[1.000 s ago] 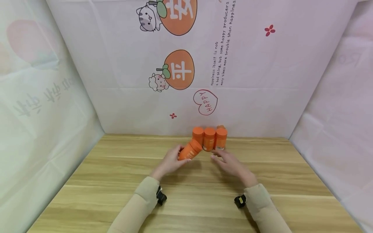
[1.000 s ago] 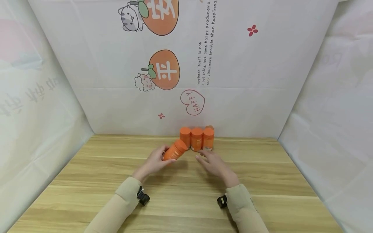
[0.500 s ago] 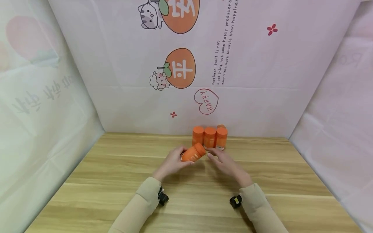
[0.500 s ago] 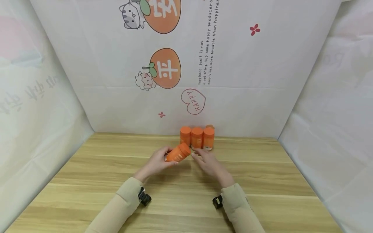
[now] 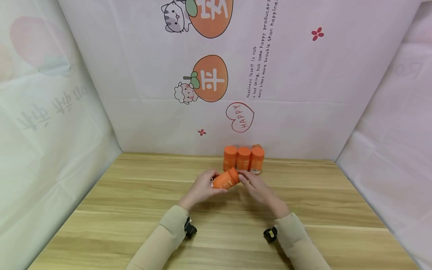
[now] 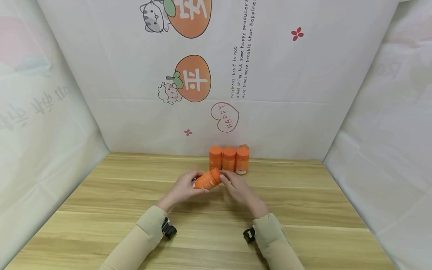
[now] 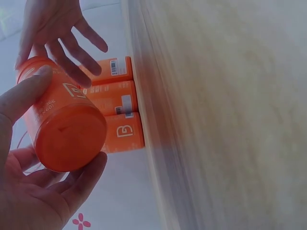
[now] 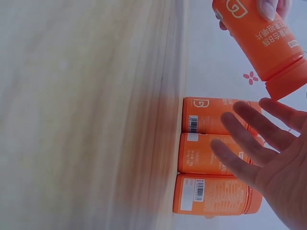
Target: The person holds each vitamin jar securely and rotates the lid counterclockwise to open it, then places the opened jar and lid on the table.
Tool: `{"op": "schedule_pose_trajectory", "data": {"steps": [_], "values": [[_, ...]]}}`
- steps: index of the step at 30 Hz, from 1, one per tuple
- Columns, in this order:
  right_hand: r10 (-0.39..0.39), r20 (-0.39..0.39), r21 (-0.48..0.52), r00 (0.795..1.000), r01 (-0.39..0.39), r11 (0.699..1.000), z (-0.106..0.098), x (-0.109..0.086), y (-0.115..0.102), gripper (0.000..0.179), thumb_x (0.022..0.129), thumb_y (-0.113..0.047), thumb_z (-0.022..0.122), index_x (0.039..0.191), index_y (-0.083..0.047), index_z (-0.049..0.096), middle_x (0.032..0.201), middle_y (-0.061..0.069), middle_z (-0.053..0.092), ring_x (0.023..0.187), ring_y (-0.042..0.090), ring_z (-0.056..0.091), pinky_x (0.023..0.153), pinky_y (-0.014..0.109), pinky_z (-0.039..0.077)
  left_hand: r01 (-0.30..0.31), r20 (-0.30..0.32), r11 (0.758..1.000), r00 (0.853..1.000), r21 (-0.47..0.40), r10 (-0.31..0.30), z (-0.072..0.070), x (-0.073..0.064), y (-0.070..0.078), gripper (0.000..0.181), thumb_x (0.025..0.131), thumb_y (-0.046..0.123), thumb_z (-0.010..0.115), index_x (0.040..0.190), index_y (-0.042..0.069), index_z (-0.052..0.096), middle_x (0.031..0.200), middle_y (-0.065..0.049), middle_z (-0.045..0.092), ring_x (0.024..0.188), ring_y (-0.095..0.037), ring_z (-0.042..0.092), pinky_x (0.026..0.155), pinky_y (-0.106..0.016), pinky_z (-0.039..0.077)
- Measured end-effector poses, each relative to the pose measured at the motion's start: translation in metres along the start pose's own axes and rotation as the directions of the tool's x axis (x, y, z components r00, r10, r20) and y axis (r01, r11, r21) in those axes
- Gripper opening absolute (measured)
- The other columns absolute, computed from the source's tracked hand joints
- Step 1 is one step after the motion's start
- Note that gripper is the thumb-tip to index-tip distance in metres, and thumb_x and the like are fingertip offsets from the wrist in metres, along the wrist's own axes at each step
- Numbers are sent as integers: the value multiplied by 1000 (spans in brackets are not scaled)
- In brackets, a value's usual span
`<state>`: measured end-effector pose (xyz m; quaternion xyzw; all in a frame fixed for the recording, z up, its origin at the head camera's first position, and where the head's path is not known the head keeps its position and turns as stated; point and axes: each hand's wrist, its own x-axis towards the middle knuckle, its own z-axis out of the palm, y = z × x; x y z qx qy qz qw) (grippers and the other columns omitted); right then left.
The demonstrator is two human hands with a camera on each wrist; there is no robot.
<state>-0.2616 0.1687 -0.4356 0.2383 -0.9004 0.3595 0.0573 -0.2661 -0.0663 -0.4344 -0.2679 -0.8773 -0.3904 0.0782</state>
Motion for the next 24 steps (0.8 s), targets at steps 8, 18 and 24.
{"op": "schedule_pose_trajectory", "data": {"steps": [8, 18, 24], "values": [[15, -9, 20, 1000, -15, 1000, 2, 3, -6, 51, 102, -43, 33, 137, -10, 48, 132, 12, 56, 118, 27, 54, 95, 49, 44, 12, 31, 1000, 999, 18, -13, 1, 0, 3, 46, 69, 28, 85, 105, 12, 61, 99, 1, 61, 86, -12, 55, 77, -28, 47], [10, -14, 13, 1000, -10, 1000, 2, 6, -16, 42, 101, -43, 36, 130, -18, 55, 115, 5, 63, 92, 15, 58, 79, 35, 48, -11, 64, 1000, 998, 30, 9, 1, -3, 10, 45, 69, 29, 85, 105, 13, 61, 101, 1, 60, 90, -13, 54, 78, -30, 48], [12, -20, 15, 1000, -11, 1000, 1, 7, -20, 40, 100, -43, 39, 121, -15, 60, 102, 3, 65, 83, 13, 56, 72, 30, 47, -24, 65, 996, 998, 82, 19, 3, -5, 12, 46, 69, 35, 84, 103, 14, 60, 99, 3, 59, 89, -12, 52, 78, -29, 46]]}}
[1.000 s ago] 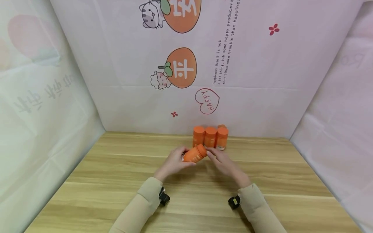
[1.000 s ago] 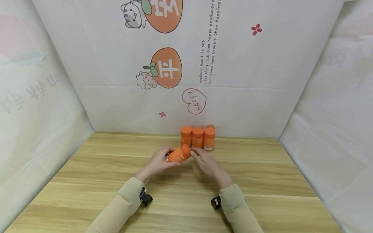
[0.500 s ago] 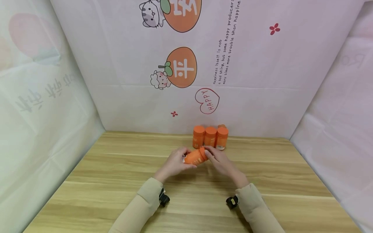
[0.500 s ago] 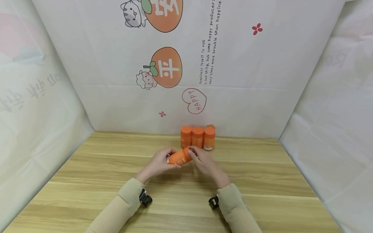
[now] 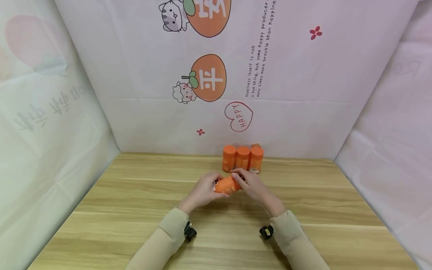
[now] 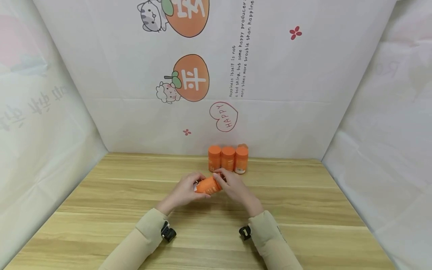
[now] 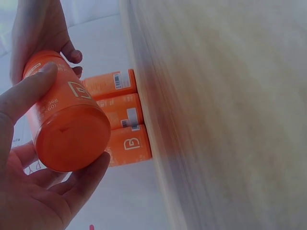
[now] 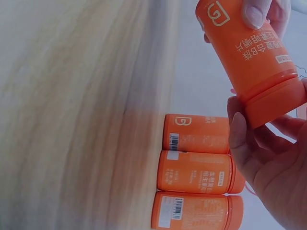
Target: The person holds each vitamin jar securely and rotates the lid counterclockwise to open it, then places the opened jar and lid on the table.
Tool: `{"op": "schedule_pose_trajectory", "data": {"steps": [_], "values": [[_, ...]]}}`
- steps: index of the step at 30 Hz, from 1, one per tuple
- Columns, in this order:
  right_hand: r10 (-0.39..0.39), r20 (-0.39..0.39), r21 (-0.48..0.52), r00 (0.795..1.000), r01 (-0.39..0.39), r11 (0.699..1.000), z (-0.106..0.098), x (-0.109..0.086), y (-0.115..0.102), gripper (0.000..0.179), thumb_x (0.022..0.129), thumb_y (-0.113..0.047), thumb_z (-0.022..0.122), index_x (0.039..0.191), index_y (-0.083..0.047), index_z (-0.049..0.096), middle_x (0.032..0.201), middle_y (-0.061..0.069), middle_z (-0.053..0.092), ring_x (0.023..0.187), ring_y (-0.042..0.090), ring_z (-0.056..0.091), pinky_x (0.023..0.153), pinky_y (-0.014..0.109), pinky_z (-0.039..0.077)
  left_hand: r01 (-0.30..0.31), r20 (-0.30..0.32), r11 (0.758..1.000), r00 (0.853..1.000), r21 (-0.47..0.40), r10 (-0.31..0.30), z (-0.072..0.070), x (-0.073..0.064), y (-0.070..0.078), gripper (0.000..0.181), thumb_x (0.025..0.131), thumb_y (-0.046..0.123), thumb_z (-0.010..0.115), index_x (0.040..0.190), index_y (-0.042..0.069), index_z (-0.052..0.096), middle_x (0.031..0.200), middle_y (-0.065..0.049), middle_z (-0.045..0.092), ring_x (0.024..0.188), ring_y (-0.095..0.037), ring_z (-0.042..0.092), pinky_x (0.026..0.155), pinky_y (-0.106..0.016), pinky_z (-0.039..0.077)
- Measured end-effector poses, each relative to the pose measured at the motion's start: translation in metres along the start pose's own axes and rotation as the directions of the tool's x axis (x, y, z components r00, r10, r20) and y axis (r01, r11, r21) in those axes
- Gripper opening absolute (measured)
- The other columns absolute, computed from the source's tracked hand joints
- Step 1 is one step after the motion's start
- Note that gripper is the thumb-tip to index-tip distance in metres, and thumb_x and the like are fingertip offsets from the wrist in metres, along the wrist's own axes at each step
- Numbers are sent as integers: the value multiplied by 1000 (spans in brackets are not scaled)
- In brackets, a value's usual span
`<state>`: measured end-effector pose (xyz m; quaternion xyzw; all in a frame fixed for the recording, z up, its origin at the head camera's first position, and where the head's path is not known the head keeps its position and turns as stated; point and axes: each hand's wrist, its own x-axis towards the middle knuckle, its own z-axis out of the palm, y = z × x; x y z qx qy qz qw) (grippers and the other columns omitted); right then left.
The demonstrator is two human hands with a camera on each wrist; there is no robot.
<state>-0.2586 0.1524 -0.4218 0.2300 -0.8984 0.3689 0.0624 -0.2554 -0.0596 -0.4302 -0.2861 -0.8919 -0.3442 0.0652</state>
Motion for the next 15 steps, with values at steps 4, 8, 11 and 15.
{"op": "schedule_pose_trajectory", "data": {"steps": [4, 8, 11, 15], "values": [[-3, -5, -22, 1000, 3, 1000, -1, 1, -4, 38, 101, -41, 40, 113, -13, 62, 95, 1, 64, 78, 12, 54, 70, 29, 46, 1, -3, 1000, 1000, 10, -1, 0, 0, 2, 47, 69, 36, 84, 104, 14, 61, 99, 3, 60, 89, -12, 52, 79, -30, 45], [-15, -20, -52, 1000, 14, 999, -1, 1, -6, 36, 101, -38, 41, 109, -10, 62, 86, 0, 61, 72, 11, 52, 64, 26, 45, -8, -4, 1000, 1000, 3, 8, 2, -1, 3, 46, 70, 33, 84, 105, 14, 61, 100, 3, 61, 89, -13, 53, 79, -30, 46], [-25, -38, -75, 999, 22, 997, 0, 1, -6, 33, 101, -35, 43, 107, -8, 62, 82, 0, 60, 69, 10, 50, 60, 24, 45, -7, 0, 1000, 1000, 3, 7, 3, -2, 3, 47, 71, 35, 83, 106, 14, 61, 101, 3, 61, 89, -12, 53, 79, -29, 46], [-25, -59, -79, 998, 20, 997, 1, 1, -5, 28, 100, -32, 45, 104, -9, 62, 79, 1, 58, 65, 10, 50, 56, 23, 44, -8, 0, 1000, 1000, -1, 8, 3, -2, 4, 48, 71, 39, 82, 107, 14, 61, 102, 3, 61, 88, -12, 53, 78, -28, 46]]}}
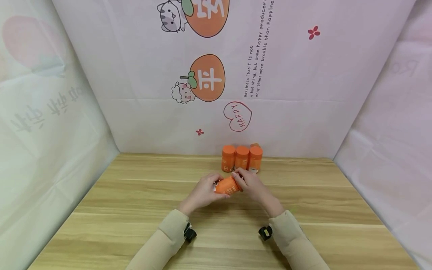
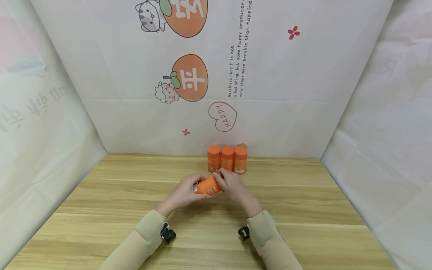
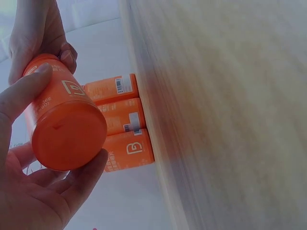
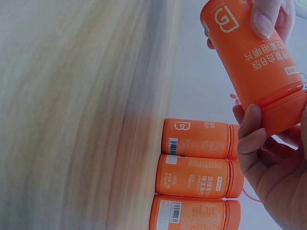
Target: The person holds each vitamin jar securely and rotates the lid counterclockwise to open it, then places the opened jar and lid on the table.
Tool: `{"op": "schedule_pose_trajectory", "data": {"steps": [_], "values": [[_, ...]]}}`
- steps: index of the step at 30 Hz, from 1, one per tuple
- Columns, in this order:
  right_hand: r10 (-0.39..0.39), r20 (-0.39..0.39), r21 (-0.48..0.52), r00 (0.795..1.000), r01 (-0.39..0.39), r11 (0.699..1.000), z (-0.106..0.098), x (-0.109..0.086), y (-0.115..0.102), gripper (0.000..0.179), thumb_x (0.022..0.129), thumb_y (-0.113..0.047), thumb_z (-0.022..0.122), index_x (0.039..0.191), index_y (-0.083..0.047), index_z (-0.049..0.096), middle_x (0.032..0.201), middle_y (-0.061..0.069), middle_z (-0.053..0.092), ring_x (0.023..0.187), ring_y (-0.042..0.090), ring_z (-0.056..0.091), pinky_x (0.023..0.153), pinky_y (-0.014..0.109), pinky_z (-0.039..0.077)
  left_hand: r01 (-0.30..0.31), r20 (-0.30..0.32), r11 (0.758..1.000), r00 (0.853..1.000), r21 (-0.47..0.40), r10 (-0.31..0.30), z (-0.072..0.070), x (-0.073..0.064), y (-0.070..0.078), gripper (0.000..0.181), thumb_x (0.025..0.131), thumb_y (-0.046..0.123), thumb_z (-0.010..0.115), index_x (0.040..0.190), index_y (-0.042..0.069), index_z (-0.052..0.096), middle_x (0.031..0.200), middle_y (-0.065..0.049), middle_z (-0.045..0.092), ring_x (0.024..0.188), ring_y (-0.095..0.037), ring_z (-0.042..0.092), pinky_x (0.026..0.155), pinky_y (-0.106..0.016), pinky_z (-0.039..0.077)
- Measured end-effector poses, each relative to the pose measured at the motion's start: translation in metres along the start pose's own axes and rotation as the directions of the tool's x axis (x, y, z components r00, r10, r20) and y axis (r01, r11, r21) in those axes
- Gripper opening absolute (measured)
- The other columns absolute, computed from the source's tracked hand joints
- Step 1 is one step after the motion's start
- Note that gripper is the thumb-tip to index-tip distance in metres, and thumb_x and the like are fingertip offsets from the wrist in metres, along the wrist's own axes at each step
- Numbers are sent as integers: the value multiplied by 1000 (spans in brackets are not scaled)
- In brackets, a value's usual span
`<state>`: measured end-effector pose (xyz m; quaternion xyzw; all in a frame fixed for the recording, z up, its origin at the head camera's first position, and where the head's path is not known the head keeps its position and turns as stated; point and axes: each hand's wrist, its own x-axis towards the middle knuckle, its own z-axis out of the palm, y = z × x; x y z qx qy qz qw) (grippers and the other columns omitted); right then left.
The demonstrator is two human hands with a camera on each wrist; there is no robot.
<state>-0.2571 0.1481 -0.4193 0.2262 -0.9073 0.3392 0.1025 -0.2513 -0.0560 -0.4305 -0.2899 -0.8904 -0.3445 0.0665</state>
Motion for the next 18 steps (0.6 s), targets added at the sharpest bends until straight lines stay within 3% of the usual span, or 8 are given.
{"op": "schedule_pose_trajectory", "data": {"steps": [7, 18], "values": [[40, 20, 64, 999, -41, 997, 2, -1, 1, 28, 100, -33, 45, 102, -10, 60, 73, 3, 55, 51, 9, 48, 46, 24, 45, -1, -6, 1000, 1000, -16, 1, 0, -2, 1, 46, 71, 36, 83, 105, 13, 61, 101, 2, 61, 87, -11, 54, 76, -27, 47], [99, 32, 86, 995, -101, 991, 4, -2, 1, 24, 101, -30, 44, 99, -11, 59, 70, 2, 53, 51, 11, 49, 48, 25, 45, 15, 13, 1000, 1000, 2, -15, -2, -3, 1, 51, 69, 31, 84, 111, 10, 63, 105, -3, 62, 89, -14, 56, 76, -28, 48]]}}
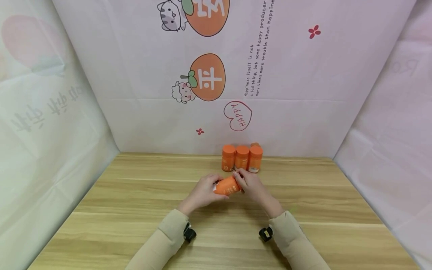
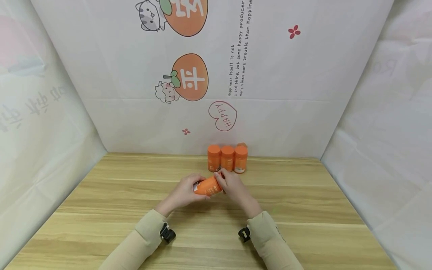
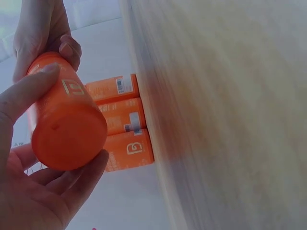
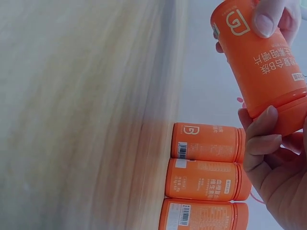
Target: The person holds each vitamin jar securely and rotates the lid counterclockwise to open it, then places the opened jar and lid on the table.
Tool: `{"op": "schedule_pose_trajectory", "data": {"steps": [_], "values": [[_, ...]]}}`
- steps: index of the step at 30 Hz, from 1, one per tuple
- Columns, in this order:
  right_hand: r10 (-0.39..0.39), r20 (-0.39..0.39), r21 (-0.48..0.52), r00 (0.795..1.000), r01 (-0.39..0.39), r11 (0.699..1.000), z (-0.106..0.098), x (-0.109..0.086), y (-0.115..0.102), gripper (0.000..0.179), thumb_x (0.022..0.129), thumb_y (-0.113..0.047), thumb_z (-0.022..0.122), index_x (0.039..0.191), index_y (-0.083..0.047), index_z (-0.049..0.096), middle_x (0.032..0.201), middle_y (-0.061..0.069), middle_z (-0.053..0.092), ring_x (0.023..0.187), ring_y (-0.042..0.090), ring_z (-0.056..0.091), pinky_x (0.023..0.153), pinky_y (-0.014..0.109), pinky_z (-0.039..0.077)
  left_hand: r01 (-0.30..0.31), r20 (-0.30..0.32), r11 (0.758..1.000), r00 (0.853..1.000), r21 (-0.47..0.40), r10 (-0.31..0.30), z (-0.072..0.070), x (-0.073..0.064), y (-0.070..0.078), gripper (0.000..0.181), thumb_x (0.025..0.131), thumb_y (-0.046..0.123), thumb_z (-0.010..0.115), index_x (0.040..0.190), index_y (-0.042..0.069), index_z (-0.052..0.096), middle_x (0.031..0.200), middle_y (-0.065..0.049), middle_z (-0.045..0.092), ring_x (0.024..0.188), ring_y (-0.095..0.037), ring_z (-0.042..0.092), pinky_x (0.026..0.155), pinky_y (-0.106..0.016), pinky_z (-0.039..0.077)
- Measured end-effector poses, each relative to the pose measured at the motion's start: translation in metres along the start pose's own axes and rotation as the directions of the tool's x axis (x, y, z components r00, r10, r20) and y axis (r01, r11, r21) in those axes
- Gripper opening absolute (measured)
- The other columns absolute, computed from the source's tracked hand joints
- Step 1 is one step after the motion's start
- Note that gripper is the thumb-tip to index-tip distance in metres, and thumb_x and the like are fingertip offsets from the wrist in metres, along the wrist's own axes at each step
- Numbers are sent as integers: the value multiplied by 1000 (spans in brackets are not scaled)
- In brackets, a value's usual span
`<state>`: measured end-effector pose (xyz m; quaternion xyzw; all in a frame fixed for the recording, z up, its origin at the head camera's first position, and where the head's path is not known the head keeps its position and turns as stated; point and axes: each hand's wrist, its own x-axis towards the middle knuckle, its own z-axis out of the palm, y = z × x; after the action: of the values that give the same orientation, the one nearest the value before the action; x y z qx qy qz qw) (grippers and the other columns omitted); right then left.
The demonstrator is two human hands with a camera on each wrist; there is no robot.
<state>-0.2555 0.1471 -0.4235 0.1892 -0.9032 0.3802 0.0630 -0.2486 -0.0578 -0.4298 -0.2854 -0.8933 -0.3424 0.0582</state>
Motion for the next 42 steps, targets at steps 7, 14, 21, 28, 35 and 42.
{"op": "schedule_pose_trajectory", "data": {"steps": [7, 14, 21, 28, 35, 42], "values": [[-51, -1, -42, 999, 51, 998, 0, 0, 2, 25, 101, -29, 45, 99, -9, 59, 69, 1, 52, 49, 9, 47, 46, 23, 44, 16, 2, 1000, 1000, -1, -16, 1, 0, 0, 53, 71, 31, 83, 115, 8, 66, 105, -3, 67, 88, -14, 59, 76, -28, 48], [-81, -9, -60, 997, 80, 995, 1, 0, 4, 21, 100, -26, 46, 98, -9, 59, 69, 0, 52, 48, 8, 47, 45, 23, 44, 21, 5, 1000, 1000, 3, -21, 0, 0, 1, 53, 71, 31, 83, 115, 9, 66, 104, -2, 69, 83, -12, 59, 73, -27, 47], [-68, 7, -72, 998, 69, 995, 1, -1, 5, 26, 100, -32, 45, 100, -10, 58, 70, 0, 52, 48, 7, 47, 46, 23, 44, 8, 19, 1000, 1000, 15, -8, -2, -1, 2, 51, 72, 31, 82, 115, 9, 67, 103, -2, 70, 81, -11, 59, 72, -27, 47], [-83, 4, -76, 997, 83, 994, 2, -2, 4, 27, 101, -31, 45, 99, -8, 58, 70, 0, 51, 48, 6, 46, 45, 22, 43, 6, 31, 999, 999, 38, -7, -2, -1, 1, 50, 71, 31, 83, 114, 10, 67, 99, -1, 70, 76, -9, 58, 68, -24, 45], [-75, 3, -82, 997, 75, 994, 3, -2, 4, 26, 101, -30, 45, 99, -8, 58, 72, 1, 51, 49, 7, 47, 45, 22, 43, 1, 51, 999, 999, 49, -3, -2, 2, 0, 52, 71, 32, 83, 115, 10, 67, 98, 0, 70, 74, -9, 57, 66, -24, 44], [-63, 16, -84, 998, 64, 994, 4, -3, 6, 30, 101, -33, 42, 100, -7, 58, 71, 1, 52, 49, 6, 47, 45, 22, 43, -17, 56, 998, 998, 60, 14, -3, 2, 0, 52, 69, 30, 84, 114, 9, 68, 96, -1, 70, 73, -9, 57, 65, -23, 44]]}}
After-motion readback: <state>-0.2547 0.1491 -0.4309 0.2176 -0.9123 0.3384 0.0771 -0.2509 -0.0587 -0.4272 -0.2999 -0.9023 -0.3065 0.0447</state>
